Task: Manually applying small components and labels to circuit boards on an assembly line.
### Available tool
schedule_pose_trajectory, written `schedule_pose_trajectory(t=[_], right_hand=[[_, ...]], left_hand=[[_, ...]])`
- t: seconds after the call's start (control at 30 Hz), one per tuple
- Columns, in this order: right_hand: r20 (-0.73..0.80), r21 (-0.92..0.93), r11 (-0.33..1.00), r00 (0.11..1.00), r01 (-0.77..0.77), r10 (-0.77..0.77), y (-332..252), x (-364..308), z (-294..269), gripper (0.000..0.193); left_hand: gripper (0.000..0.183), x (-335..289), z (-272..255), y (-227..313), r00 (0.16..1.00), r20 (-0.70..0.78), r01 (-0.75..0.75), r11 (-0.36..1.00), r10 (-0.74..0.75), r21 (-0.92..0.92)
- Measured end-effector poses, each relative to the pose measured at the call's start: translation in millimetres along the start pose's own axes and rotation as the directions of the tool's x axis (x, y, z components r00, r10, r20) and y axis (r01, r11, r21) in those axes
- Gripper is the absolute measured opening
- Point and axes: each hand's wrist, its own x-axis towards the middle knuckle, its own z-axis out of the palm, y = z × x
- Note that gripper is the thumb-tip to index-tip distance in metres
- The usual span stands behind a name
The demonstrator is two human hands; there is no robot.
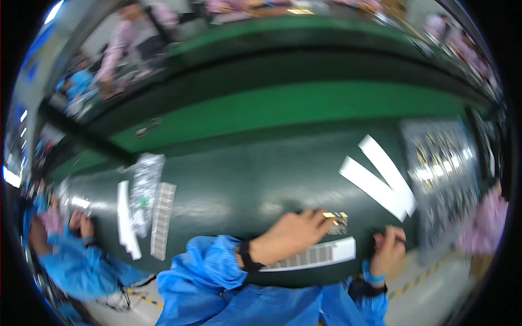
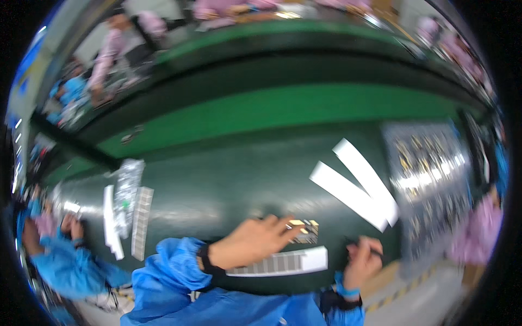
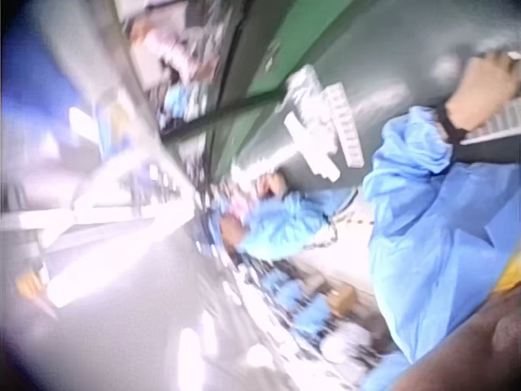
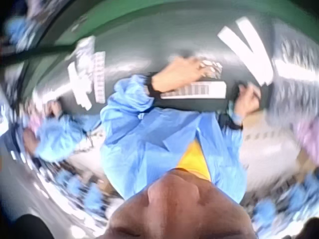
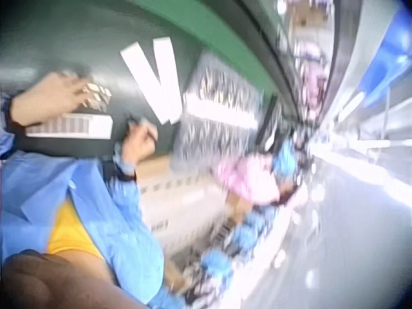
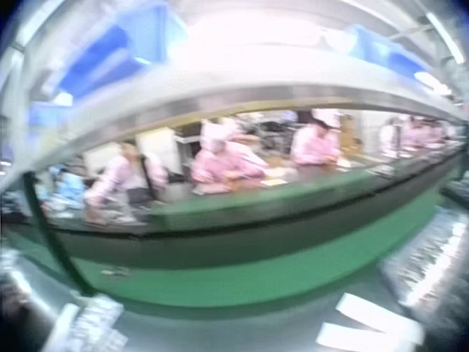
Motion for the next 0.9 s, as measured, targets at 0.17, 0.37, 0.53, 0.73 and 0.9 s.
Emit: schedule_pose_trajectory(t=[0.17, 0.37, 0.53, 0.73, 0.9], right_hand=[[0.037, -0.034, 0.996, 0.996, 0.079, -0.078, 18.5, -6.5, -32.3, 0.021], [0.059, 0.015, 0.983, 0.982, 0.181, -0.181, 35.3, 2.8, -23.8, 0.02], [0.039, 0.026, 0.986, 0.985, 0.167, -0.168, 38.6, -1.8, -28.3, 0.016], [0.145, 0.139, 0.988, 0.985, 0.071, -0.091, 12.5, -19.0, -24.7, 0.012], [0.084, 0.173, 0.977, 0.987, 0.122, -0.138, 19.2, -22.1, -25.1, 0.015]], left_hand=[[0.042, -7.2, 1.0, 6.0, 0.989, -0.074, 0.131, 0.991, -0.128, 0.031], [0.047, 11.7, -31.2, -34.2, 0.989, 0.057, 0.131, 0.986, -0.138, 0.103], [0.04, 50.7, -69.5, -131.7, 0.965, -0.092, 0.255, 0.961, -0.246, 0.105], [0.04, 38.6, -66.9, -241.5, 0.883, -0.193, 0.457, 0.878, -0.428, 0.145], [0.044, 38.4, -56.5, -174.0, 0.95, -0.23, 0.252, 0.954, -0.211, 0.165]])
